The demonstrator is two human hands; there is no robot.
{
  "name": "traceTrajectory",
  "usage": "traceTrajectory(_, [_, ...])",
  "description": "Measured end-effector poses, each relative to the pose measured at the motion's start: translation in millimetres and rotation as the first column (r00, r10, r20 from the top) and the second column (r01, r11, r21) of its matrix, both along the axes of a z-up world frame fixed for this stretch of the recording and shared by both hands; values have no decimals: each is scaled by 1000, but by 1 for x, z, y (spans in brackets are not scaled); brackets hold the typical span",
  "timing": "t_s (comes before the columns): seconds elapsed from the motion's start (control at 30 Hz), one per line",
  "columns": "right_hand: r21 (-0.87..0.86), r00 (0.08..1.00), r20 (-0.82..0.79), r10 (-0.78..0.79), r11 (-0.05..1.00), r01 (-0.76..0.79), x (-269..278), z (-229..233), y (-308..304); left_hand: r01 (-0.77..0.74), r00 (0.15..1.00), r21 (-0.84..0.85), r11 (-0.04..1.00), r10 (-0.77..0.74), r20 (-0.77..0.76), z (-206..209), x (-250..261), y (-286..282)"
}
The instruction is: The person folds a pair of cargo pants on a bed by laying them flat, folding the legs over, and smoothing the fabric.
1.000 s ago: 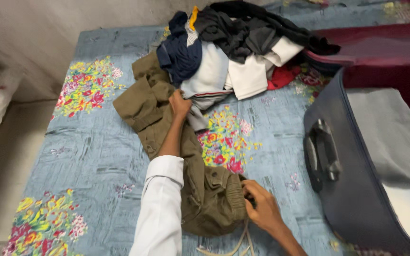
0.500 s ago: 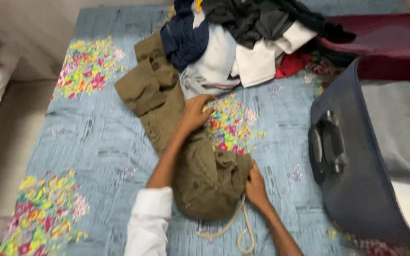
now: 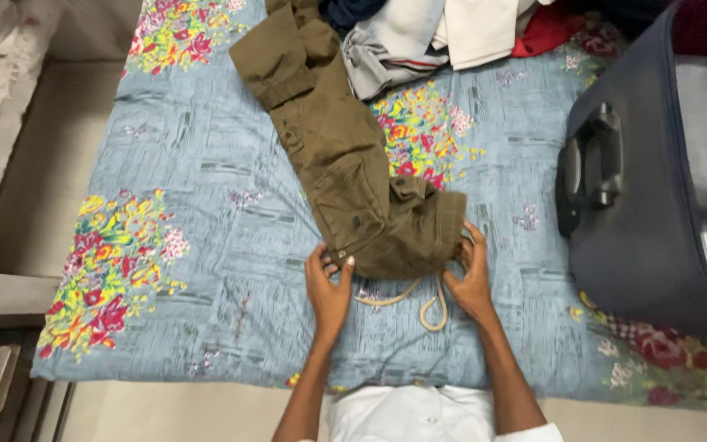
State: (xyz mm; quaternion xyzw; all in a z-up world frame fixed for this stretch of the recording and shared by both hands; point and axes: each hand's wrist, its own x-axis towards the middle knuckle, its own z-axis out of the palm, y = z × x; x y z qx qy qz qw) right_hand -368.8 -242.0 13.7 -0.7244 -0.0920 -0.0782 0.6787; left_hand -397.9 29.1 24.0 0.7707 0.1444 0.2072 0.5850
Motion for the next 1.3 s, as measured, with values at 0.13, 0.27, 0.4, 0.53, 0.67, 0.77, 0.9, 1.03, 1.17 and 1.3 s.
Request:
traceTrajectory(0.13, [-187,1000,6,-23,982,23,-12,25,14,27,985,-647,762,-132,-115,-13,20,18])
traceTrajectory(0.27, [-102,987,-47,-155,984,149,-21,22,18,175,954,-932,318,-288,81,6,9,16])
traceTrajectory(0.4, [-87,957,82,-279,954,285,-27,13,9,337,878,-940,53,-379,294,39,-9,-21])
traceTrajectory(0.53, [-290,889,-98,-448,867,405,-42,53,7,525,776,-810,260,-536,331,75,-23,-29])
traceTrajectory(0.67, [-396,834,359,-418,741,542,-58,116,13,561,796,-703,438,-519,312,90,-29,-38])
traceTrajectory(0.77, [-474,761,598,-251,655,589,-67,146,18,534,819,-722,441,-483,310,93,-27,-40])
traceTrajectory(0.9, [-451,770,619,-158,731,513,-75,157,23,561,811,-739,373,-426,401,124,-34,-39])
traceTrajectory(1.03, [-387,801,556,-222,784,486,-72,156,21,699,700,-648,302,-478,531,157,-42,-51])
traceTrajectory(1.17, [-280,911,372,-176,915,291,-65,164,16,518,849,-567,640,-306,430,153,-26,-61])
traceTrajectory(1.3, [-353,936,349,-45,919,176,-54,172,12,454,868,-523,721,-226,441,162,-4,-55])
